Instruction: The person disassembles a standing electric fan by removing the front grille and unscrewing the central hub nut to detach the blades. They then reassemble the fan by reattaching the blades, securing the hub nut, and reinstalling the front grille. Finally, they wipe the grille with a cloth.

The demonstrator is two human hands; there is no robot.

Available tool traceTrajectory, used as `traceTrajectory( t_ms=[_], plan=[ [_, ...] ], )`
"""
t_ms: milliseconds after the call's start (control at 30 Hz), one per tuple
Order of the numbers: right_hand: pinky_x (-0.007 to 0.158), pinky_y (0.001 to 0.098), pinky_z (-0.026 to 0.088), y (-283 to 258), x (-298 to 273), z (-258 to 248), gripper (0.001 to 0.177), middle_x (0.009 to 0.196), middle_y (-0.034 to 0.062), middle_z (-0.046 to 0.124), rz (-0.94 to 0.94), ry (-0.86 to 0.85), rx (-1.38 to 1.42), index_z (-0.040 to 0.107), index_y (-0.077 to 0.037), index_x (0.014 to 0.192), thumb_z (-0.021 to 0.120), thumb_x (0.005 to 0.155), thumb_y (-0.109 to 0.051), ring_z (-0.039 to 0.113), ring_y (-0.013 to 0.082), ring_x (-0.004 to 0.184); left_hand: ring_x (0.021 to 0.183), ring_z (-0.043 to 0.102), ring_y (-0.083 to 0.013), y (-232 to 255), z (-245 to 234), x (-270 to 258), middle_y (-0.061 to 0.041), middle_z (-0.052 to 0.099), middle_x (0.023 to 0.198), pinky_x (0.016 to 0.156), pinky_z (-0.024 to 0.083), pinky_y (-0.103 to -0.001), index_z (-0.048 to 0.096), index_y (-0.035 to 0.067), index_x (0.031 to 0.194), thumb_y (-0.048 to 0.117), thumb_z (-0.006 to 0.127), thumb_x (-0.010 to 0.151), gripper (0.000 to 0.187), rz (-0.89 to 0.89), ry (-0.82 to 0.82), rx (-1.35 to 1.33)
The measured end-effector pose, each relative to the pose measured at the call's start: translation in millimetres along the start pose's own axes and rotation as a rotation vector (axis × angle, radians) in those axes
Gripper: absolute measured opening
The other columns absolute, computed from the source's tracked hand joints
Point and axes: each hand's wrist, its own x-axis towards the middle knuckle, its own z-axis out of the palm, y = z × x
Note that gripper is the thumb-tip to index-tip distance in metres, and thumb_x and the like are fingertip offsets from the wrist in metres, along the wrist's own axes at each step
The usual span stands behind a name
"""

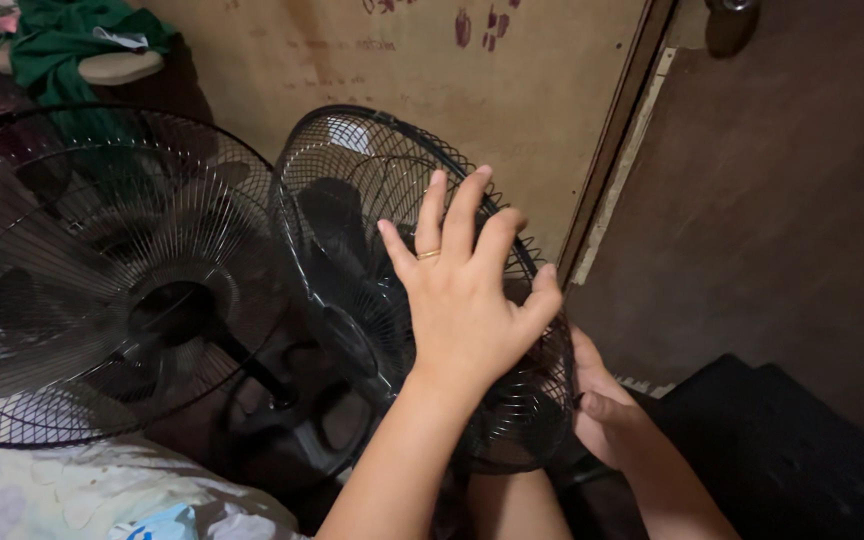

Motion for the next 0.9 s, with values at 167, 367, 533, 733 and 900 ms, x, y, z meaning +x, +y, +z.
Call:
traceTrajectory(
  t_ms=[167,367,533,733,900],
  plan=[
    [0.119,0.0512,0.029,-0.9,-0.4,-1.9,0.108,0.155,0.0189,0.040,0.017,0.046,0.020,0.023,-0.005,0.157,0.081,0.077,-0.050,0.037,0.0325,0.147,0.152,0.033,-0.0396,4.0,4.7,2.4,-0.010,0.050,0.151,0.115,0.013,-0.084,0.069,0.014,0.104,0.034,0.078,0.072,0.038,-0.016,0.009,-0.008],
    [0.114,0.0508,0.035,-4.1,-4.2,1.1,0.089,0.146,0.0182,0.047,0.000,0.116,0.054,0.031,-0.005,0.148,0.076,0.080,-0.040,0.045,0.0323,0.139,0.153,0.032,-0.0358,5.4,14.9,5.8,-0.008,0.052,0.147,0.113,0.014,-0.087,0.069,0.015,0.102,0.033,0.075,0.073,0.035,-0.016,0.026,0.014],
    [0.113,0.0525,0.037,-6.4,-0.7,6.6,0.089,0.146,0.0208,0.047,-0.038,0.132,0.016,0.031,-0.004,0.150,0.075,0.082,-0.042,0.047,0.0344,0.136,0.153,0.033,-0.0330,7.3,24.0,8.9,-0.007,0.052,0.147,0.113,0.015,-0.088,0.068,0.015,0.104,0.033,0.072,0.076,0.033,-0.023,0.062,0.033],
    [0.118,0.0473,0.033,-3.1,2.6,21.9,0.113,0.163,0.0175,0.035,-0.134,0.138,-0.075,0.015,0.000,0.163,0.072,0.085,-0.058,0.037,0.0305,0.149,0.152,0.033,-0.0348,5.7,25.8,13.0,-0.009,0.053,0.146,0.111,0.017,-0.088,0.068,0.014,0.104,0.032,0.072,0.075,0.034,-0.037,0.040,0.020],
    [0.116,0.0480,0.035,-8.0,5.2,28.4,0.114,0.160,0.0181,0.037,-0.142,0.109,-0.103,0.015,0.003,0.164,0.069,0.086,-0.060,0.041,0.0302,0.145,0.152,0.033,-0.0352,6.0,26.1,13.1,-0.010,0.052,0.145,0.112,0.017,-0.088,0.068,0.014,0.105,0.033,0.072,0.075,0.035,-0.016,0.049,0.016]
  ],
)
